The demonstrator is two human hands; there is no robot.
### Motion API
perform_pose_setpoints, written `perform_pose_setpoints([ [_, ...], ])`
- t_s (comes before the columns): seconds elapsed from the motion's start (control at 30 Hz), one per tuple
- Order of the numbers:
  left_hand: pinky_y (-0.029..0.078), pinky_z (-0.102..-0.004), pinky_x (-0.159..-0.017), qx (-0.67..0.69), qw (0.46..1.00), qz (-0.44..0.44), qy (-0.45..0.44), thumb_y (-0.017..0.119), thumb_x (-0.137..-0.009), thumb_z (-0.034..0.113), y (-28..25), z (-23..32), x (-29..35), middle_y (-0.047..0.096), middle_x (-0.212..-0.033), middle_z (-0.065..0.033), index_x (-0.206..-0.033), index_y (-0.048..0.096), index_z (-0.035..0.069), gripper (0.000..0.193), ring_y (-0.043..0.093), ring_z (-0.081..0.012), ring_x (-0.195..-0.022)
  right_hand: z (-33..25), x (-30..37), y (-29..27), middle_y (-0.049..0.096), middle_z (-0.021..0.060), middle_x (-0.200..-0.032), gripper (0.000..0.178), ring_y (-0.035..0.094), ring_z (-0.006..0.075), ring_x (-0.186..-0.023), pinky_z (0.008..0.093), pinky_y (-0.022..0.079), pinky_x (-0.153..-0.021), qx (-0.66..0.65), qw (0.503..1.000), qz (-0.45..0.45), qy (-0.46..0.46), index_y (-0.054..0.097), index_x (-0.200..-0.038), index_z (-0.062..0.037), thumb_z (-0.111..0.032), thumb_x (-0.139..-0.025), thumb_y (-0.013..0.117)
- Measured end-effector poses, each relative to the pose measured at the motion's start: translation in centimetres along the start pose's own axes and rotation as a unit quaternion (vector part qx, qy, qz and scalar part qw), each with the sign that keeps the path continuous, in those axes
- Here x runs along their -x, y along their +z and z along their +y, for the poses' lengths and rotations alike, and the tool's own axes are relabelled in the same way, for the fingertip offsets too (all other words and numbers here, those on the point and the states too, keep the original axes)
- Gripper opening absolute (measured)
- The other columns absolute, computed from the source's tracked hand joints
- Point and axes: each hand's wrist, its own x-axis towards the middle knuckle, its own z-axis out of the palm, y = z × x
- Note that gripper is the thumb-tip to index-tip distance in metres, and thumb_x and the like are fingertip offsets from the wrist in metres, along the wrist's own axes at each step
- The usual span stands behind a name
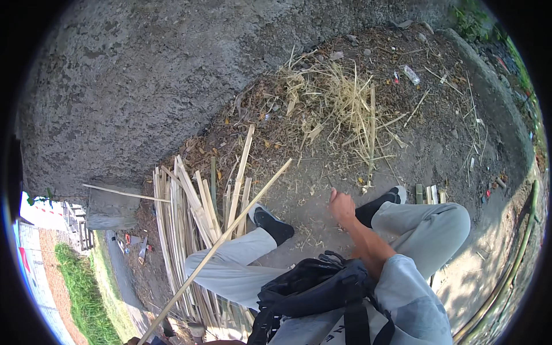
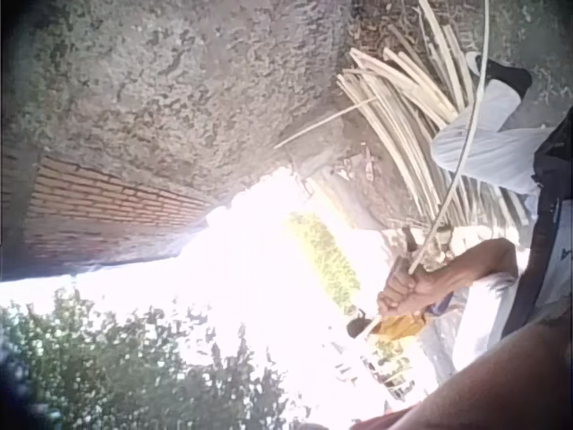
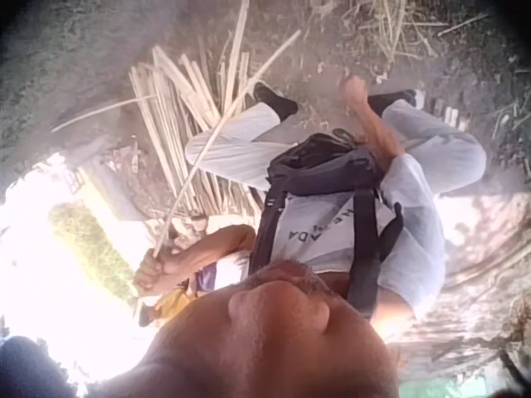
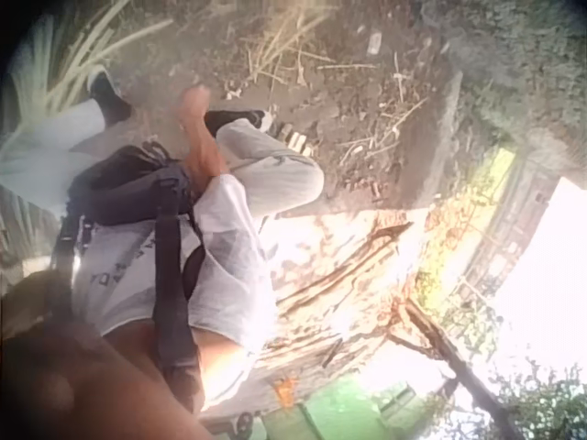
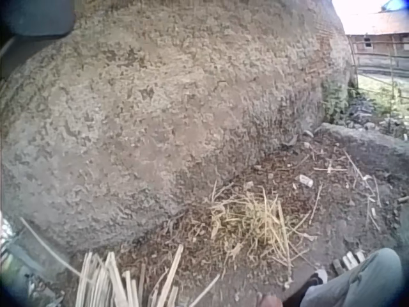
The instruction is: The person picks up a bamboo strip and shaves down its surface using a knife.
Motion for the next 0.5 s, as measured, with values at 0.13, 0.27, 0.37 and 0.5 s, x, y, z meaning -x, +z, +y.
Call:
perform_pose_setpoints([
  [0.13, 0.028, -0.0288, -0.045, -0.023, 0.999, 0.027, -0.001, 0.042, -0.091, 0.026, -1.2, 1.3, 0.9, 0.029, -0.046, 0.0025, -0.053, 0.035, 0.015, 0.04, 0.022, -0.0119, -0.041, -4.2, -0.3, -6.0, 0.062, 0.0287, -0.075, 0.054, 0.062, 0.0454, -0.075, 0.0511, 0.048, -0.072, -0.175, 0.982, 0.072, -0.029, 0.065, -0.079, 0.0044, -0.039, -0.097, 0.039],
  [0.27, 0.031, -0.0281, -0.044, -0.103, 0.986, 0.13, 0.012, 0.044, -0.089, 0.028, -3.8, -0.2, 1.0, 0.029, -0.044, 0.0016, -0.053, 0.036, 0.016, 0.04, 0.025, -0.0118, -0.038, -5.3, 0.0, -8.8, 0.062, 0.0273, -0.072, 0.053, 0.061, 0.0455, -0.069, 0.0485, 0.046, -0.068, -0.227, 0.972, 0.036, -0.053, 0.065, -0.079, 0.0048, -0.039, -0.096, 0.04],
  [0.37, 0.024, -0.0257, -0.038, -0.139, 0.985, 0.105, 0.016, 0.041, -0.095, 0.014, -6.2, -1.0, 0.3, 0.023, -0.044, 0.0023, -0.053, 0.027, 0.016, 0.044, 0.018, -0.0098, -0.038, -4.7, 0.4, -8.5, 0.06, 0.0276, -0.068, 0.054, 0.06, 0.0458, -0.068, 0.0484, 0.046, -0.068, -0.234, 0.97, 0.042, -0.055, 0.064, -0.078, 0.0052, -0.04, -0.095, 0.041],
  [0.5, 0.024, -0.0257, -0.039, -0.097, 0.994, 0.052, -0.021, 0.04, -0.096, 0.015, -7.3, -1.6, 0.8, 0.022, -0.044, 0.0026, -0.053, 0.026, 0.017, 0.044, 0.019, -0.0104, -0.039, -4.2, 0.5, -7.1, 0.059, 0.0285, -0.065, 0.055, 0.06, 0.046, -0.067, 0.0494, 0.046, -0.067, -0.195, 0.979, 0.04, -0.042, 0.063, -0.076, 0.0058, -0.042, -0.094, 0.043],
])
